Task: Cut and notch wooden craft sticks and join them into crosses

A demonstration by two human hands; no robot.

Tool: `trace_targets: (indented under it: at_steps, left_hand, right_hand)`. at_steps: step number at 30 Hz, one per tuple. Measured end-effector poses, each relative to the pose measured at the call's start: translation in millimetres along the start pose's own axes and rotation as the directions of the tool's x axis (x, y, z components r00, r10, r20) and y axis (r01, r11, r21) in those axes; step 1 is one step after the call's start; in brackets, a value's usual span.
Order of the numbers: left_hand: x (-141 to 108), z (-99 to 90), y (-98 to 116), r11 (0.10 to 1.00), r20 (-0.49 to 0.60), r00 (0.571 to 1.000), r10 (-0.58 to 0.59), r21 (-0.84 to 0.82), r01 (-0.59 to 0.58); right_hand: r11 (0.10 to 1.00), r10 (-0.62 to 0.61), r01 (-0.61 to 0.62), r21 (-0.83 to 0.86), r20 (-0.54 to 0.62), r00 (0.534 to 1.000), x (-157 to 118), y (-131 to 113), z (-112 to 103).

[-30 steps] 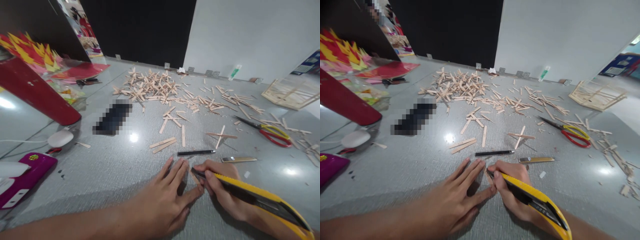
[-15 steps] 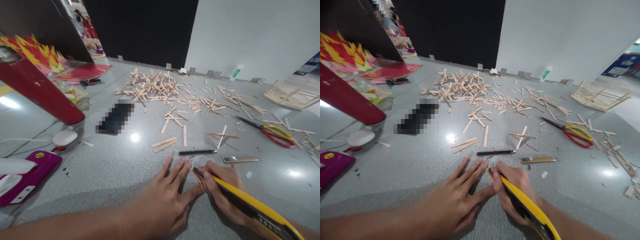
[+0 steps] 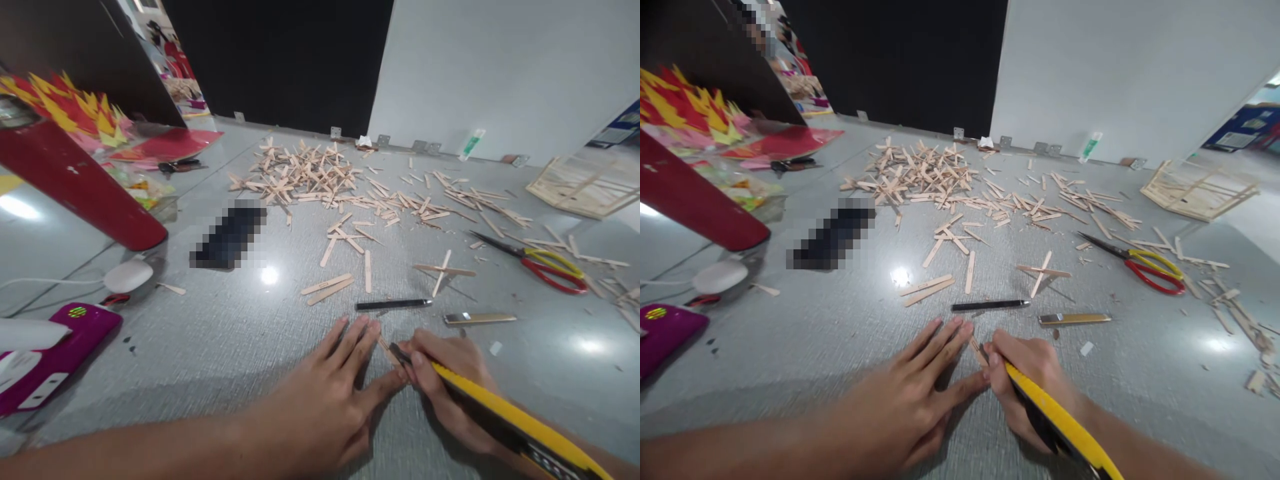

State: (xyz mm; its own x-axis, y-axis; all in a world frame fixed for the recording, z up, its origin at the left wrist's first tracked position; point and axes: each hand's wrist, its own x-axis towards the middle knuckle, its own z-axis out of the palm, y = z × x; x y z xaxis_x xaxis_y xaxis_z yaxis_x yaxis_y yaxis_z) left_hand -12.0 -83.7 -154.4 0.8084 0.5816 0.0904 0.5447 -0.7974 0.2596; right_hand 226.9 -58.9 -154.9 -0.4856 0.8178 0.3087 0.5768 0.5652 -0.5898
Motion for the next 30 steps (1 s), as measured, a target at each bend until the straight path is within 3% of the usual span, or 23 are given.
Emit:
trace_targets:
  at_steps: [8,30]
  left_hand:
    - [1,0.1,0,1.000,-0.002,1.000,0.022,-0.014,-0.022]
    - [4,5.9,1,0.999,-0.001,0.999,0.038,0.001,-0.038]
  right_hand:
    - [0.958,0.213,-0.213,0.191,0.022,0.977,13,-11,-3]
    - [0.958,0.228,-0.233,0.169,0.046,0.972,11,-9,-2]
